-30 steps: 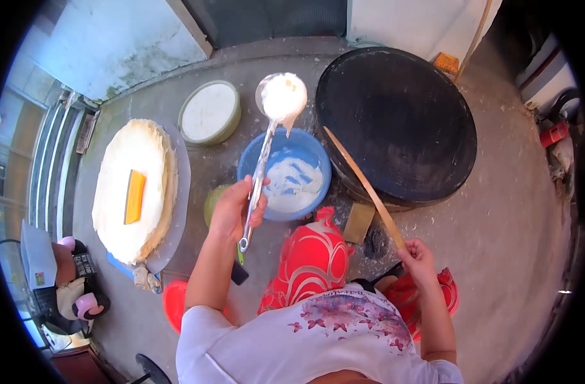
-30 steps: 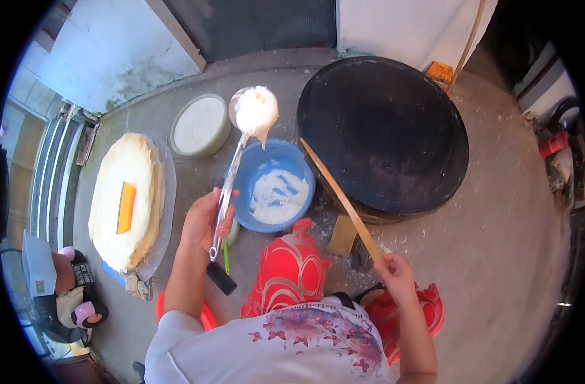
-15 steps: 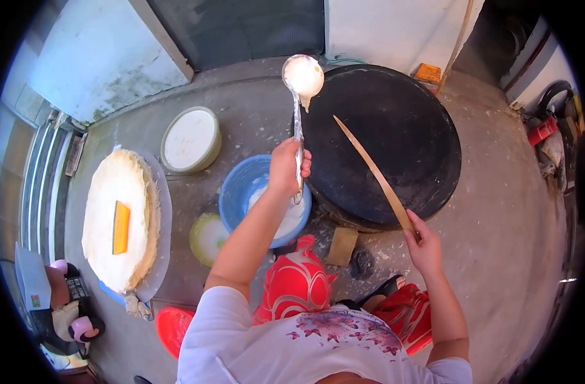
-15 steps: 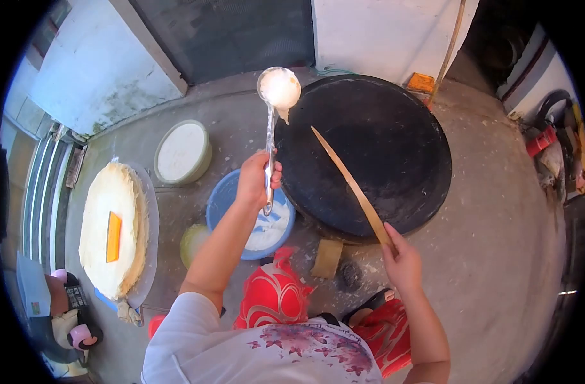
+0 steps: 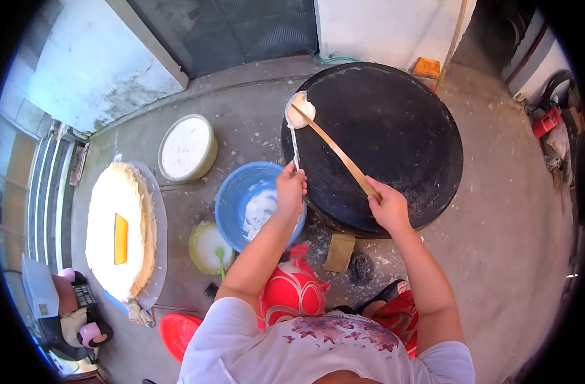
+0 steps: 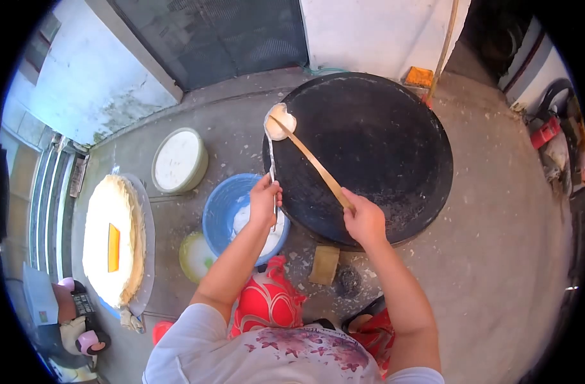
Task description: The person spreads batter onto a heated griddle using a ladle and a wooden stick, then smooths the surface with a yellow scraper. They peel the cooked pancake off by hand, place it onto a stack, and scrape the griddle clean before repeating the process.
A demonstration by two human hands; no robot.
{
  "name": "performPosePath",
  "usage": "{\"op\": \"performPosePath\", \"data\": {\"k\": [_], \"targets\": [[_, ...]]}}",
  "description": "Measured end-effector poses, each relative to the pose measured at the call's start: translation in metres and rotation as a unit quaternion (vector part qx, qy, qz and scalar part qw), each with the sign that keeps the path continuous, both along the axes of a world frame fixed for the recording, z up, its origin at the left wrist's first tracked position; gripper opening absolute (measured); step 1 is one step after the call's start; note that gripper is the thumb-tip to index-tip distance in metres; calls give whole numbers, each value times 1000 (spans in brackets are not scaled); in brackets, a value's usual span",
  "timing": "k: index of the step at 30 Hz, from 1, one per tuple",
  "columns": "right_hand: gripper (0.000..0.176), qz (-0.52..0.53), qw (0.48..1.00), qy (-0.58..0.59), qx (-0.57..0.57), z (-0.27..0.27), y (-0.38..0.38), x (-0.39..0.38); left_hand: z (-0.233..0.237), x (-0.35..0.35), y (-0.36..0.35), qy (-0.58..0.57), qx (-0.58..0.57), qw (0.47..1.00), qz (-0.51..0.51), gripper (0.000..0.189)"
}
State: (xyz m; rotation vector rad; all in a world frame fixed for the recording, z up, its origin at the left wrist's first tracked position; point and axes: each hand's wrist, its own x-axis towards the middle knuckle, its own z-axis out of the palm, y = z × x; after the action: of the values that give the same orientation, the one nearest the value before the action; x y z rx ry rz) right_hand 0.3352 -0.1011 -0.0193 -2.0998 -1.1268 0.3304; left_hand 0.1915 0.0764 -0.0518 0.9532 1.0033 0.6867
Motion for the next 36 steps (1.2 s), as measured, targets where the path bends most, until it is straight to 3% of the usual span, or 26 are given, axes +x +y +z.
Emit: {"op": "performPosePath", "data": {"k": [4, 7, 9, 10, 14, 15, 17, 18, 20, 21, 22, 24, 25, 27, 28, 30, 31, 32, 34, 36], "targets": [[42, -14, 998, 35, -56, -5, 0, 4, 3, -7, -2, 37, 86, 996, 11, 36], [41, -18, 997, 46, -65, -1, -2, 7, -4, 0, 8, 24, 75, 997, -3, 28], [41, -20, 998, 39, -50, 7, -5, 10, -9, 9, 30, 87, 44, 994, -56, 20], [41, -14, 999, -10, -40, 13, -10, 12, -5, 13, 38, 86, 45, 994, -56, 20], [43, -26, 991, -122, -45, 26, -27, 10, 26, 24, 64, 15, -23, 998, -48, 22], [43, -25, 991, -123, -45, 22, -31, 9, 36, 22, 69, -75, -102, 990, -54, 25], [49, 82, 960, -262, -60, 10, -35, 8, 52, 16, 76, -240, -238, 938, -77, 31], [49, 82, 960, -262, -60, 3, -32, 9, 57, 13, 78, -240, -238, 938, -77, 31], [52, 144, 927, -344, -35, -14, -23, 10, 71, 9, 78, -479, -427, 753, -143, 35], [51, 141, 903, -403, -43, -22, -7, 18, 81, 7, 72, -542, -470, 680, -151, 37], [51, 140, 903, -403, -43, -20, 6, 25, 85, 4, 69, -542, -470, 680, -152, 37], [48, 102, 894, -433, -49, -15, 28, 37, 89, -1, 63, -580, -495, 624, -171, 38], [48, 100, 895, -432, -49, -12, 37, 39, 90, -6, 59, -580, -499, 623, -162, 39], [44, 18, 956, -294, 0, -8, 51, 35, 87, -23, 49, -573, -490, 637, -161, 39], [44, 16, 956, -293, 0, -9, 51, 29, 85, -35, 44, -568, -480, 649, -160, 39], [42, 43, 982, -176, 56, -14, 44, 13, 77, -62, 30, -551, -461, 685, -126, 40], [42, 73, 976, -206, -15, -12, 43, 8, 72, -74, 24, -539, -461, 697, -108, 40], [42, 72, 976, -206, -16, -15, 47, 13, 67, -86, 17, -525, -463, 709, -88, 40], [43, 39, 940, -333, -62, -24, 61, 32, 55, -108, 5, -512, -466, 718, -73, 38], [42, 20, 944, -320, -77, -19, 68, 34, 42, -130, -10, -498, -468, 728, -59, 37]]}}
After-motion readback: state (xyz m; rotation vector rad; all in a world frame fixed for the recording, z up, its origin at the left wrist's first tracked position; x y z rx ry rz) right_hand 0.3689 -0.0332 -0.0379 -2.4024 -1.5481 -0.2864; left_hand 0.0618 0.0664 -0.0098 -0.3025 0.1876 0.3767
